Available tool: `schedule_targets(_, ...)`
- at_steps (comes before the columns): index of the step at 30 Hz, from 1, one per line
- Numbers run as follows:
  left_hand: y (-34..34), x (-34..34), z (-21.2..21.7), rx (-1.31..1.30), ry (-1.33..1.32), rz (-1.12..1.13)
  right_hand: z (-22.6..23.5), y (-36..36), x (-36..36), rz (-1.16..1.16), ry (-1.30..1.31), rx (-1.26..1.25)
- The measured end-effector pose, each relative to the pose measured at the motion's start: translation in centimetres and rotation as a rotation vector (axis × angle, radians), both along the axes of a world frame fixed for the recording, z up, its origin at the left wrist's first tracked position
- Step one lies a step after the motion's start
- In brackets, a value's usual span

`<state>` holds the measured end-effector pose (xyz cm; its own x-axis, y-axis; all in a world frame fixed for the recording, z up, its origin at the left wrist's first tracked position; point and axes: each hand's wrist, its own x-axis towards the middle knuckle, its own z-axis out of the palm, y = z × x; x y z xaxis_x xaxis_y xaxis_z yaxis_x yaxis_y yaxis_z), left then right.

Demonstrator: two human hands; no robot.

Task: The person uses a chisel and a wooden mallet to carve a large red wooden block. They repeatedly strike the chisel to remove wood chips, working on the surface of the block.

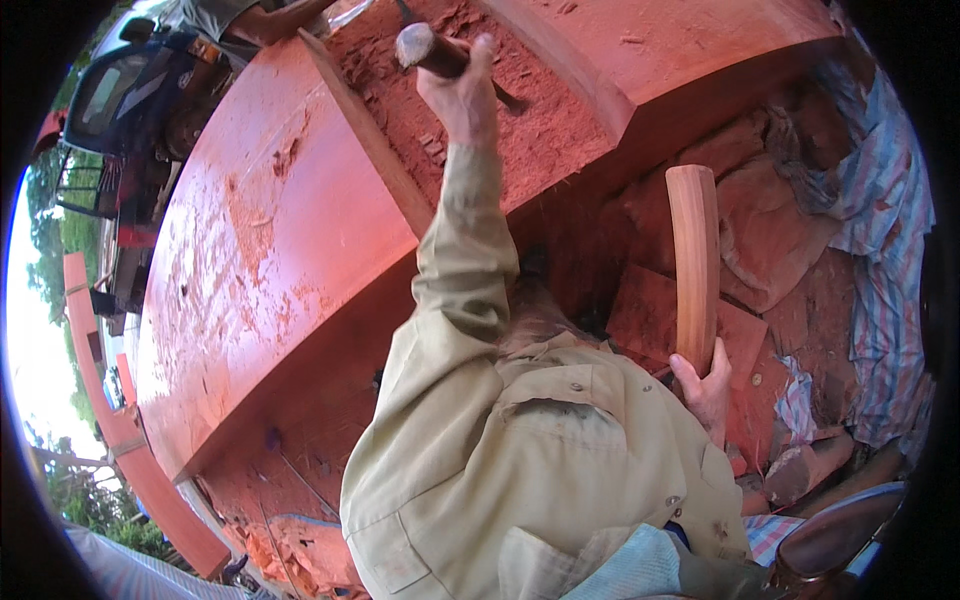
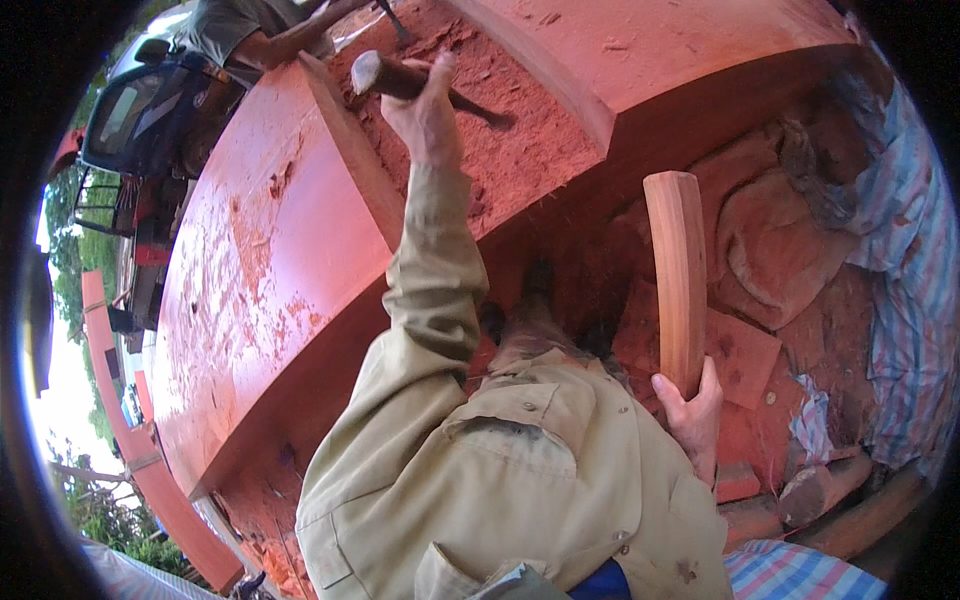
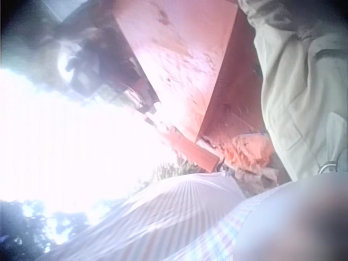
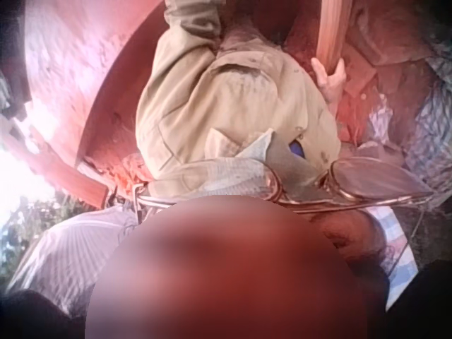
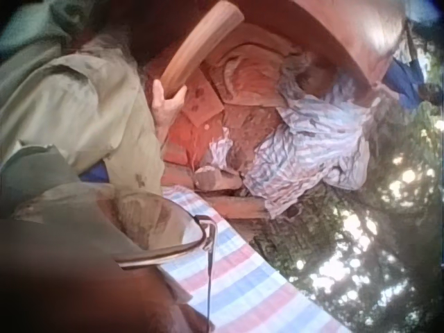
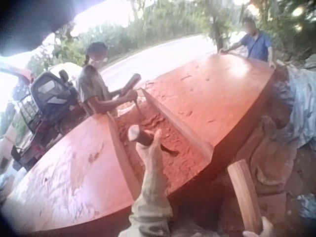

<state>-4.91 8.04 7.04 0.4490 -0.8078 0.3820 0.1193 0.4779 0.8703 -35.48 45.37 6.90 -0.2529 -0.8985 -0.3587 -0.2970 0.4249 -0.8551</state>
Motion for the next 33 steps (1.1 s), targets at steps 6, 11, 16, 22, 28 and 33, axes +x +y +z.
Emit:
schedule_targets(6,-11.6,-1.3,-2.9,-0.123,0.100,0.045,0.7,1.1,0.7,-0.095,0.069,-0.027)
schedule_targets(11,-0.7,-7.5,-4.0,-0.009,-0.447,-0.072,0.7,1.2,0.5,-0.120,0.108,0.111)
schedule_targets(16,8.4,-6.8,0.0,0.288,0.170,-0.443,0.1,0.9,-0.1,-0.158,0.056,0.063)
schedule_targets(22,5.2,-4.1,6.9,0.029,0.135,-0.259,-0.6,1.6,-0.7,-0.215,0.006,0.006)
schedule_targets(28,5.1,-9.4,11.7,-0.441,-0.419,-0.320,-1.7,1.5,-2.1,-0.229,-0.002,-0.149)
schedule_targets(33,-0.3,-17.5,9.3,-0.813,-1.152,-0.530,-2.0,-0.5,-3.6,-0.289,-0.048,-0.198)
